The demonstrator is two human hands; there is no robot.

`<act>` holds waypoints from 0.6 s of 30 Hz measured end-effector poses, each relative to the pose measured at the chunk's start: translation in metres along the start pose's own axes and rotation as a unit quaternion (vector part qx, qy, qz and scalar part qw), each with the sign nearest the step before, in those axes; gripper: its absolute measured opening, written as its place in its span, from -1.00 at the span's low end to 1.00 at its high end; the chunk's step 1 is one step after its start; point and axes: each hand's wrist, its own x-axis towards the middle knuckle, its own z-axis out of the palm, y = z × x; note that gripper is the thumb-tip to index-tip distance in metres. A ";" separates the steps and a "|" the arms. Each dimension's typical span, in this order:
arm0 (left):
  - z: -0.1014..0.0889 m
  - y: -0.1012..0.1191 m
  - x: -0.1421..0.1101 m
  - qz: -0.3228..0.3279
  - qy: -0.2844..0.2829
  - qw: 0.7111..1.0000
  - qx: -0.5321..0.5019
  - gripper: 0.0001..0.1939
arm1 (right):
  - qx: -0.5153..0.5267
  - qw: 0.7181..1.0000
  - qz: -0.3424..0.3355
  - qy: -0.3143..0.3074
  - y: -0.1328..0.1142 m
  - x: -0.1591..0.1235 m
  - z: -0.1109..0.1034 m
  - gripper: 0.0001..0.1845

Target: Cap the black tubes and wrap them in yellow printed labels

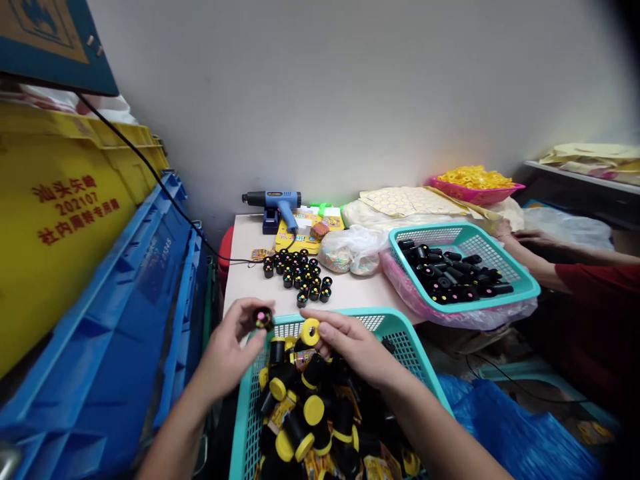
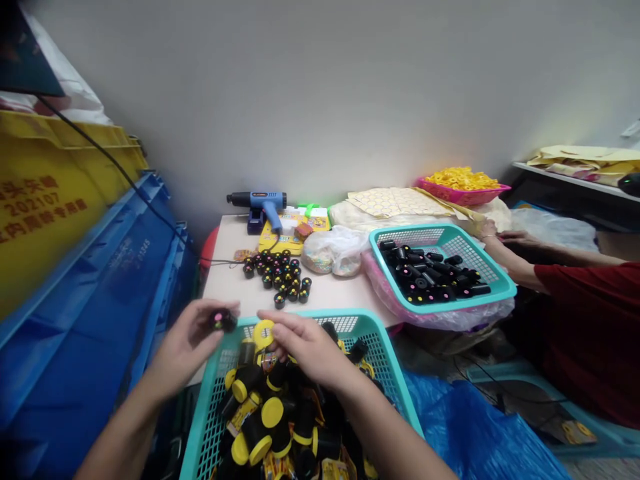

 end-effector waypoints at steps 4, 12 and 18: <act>0.013 0.019 -0.043 0.011 -0.091 0.991 -0.100 -0.69 | 0.069 0.997 -0.013 -0.035 0.003 0.001 0.020 -0.54; 0.033 0.020 -0.058 0.053 -0.062 0.994 -0.072 -0.64 | 0.105 0.994 -0.002 -0.001 0.008 -0.004 0.038 -0.53; 0.037 0.028 -0.056 0.150 -0.009 0.989 -0.003 -0.71 | 0.137 0.990 0.009 -0.031 0.017 -0.007 0.040 -0.53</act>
